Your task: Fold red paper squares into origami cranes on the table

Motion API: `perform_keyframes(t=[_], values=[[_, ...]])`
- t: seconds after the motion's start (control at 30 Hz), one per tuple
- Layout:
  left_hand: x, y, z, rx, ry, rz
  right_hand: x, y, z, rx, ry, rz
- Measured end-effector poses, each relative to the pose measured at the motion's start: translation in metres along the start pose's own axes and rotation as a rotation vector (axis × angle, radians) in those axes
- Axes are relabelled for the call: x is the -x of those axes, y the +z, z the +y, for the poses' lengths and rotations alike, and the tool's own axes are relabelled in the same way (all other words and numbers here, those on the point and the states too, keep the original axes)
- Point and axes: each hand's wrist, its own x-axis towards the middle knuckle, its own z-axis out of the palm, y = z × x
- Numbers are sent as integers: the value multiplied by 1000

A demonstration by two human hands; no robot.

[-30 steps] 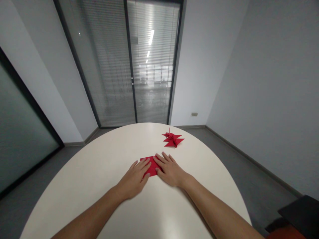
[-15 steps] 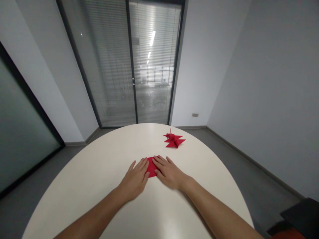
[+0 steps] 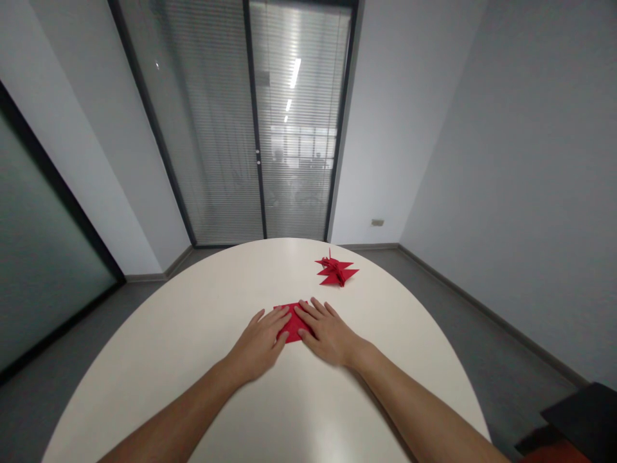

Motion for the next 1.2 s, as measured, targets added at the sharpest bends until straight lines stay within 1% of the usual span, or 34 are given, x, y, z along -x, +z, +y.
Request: perform_keyframes(t=[0.2,0.33,0.43,0.5,0.57,0.63,0.7,0.77,0.83,0.97,1.07,1.2], values=[[2,-3,1,-83,-91,-9,2,-2,8,-6,28,-45],[4,-2,2,-138,-119,19,3,-6,13,-23,30,-56],[5,-1,0,-140,-123,28,3,-7,13,-24,25,-55],[6,0,-3,-123,-106,35,3,-7,12,-27,26,-51],[7,0,-6,-81,-55,30,2,-7,12,-27,20,-45],[7,0,-10,-26,3,6,2,-6,14,-25,4,-43],[7,1,-12,13,28,-19,3,-6,18,-28,-17,-45],[7,1,-11,27,26,-30,4,-9,23,-37,-50,-46],[7,0,-9,26,18,-37,6,-15,27,-48,-121,-45],[7,-4,-6,12,12,-66,8,-32,29,-37,-385,-24],[8,-6,-6,15,16,-65,8,-40,27,-9,-433,23],[9,-5,-7,13,20,-68,8,-39,27,5,-421,49]])
